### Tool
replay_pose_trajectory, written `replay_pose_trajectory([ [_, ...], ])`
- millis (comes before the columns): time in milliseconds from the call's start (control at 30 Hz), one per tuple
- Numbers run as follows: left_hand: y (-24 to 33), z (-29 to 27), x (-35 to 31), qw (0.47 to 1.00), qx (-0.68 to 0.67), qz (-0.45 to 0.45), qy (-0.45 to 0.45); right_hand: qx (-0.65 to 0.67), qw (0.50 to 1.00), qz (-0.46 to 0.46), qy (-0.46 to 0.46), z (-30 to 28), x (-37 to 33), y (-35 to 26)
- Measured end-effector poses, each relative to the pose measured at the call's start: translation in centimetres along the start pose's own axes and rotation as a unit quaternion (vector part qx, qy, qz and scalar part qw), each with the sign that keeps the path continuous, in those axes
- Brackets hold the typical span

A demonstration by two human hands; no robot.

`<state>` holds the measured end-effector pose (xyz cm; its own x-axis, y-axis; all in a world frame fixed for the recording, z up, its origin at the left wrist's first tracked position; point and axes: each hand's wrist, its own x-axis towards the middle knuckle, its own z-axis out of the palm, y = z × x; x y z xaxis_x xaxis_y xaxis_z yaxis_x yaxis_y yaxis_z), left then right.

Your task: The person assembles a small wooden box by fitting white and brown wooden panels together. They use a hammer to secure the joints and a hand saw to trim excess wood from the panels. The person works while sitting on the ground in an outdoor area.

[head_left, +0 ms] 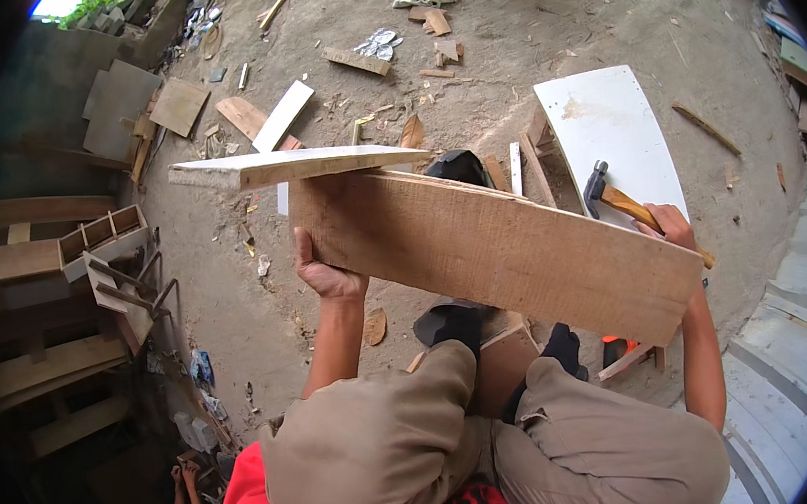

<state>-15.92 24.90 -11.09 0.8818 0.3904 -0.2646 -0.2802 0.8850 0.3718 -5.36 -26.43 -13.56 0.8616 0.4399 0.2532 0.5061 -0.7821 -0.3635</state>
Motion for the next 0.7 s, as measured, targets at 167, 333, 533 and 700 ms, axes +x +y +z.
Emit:
replay_pose_trajectory([
  [167,-0.5,1.4,0.1,0.998,0.044,0.032,0.037,0.055,0.996,0.068,0.027,0.2,-0.4,4.0],
  [333,-1.1,4.5,-0.6,0.993,0.085,0.064,0.046,0.229,0.906,0.280,0.220,-3.4,2.8,4.3],
  [533,-3.0,10.0,-2.3,0.987,0.132,0.083,0.025,0.239,0.963,-0.116,-0.051,-5.8,10.8,-15.9],
  [700,-4.3,12.8,-3.9,0.993,0.111,0.044,-0.008,0.125,0.974,-0.144,-0.127,-1.8,12.8,-20.9],
])
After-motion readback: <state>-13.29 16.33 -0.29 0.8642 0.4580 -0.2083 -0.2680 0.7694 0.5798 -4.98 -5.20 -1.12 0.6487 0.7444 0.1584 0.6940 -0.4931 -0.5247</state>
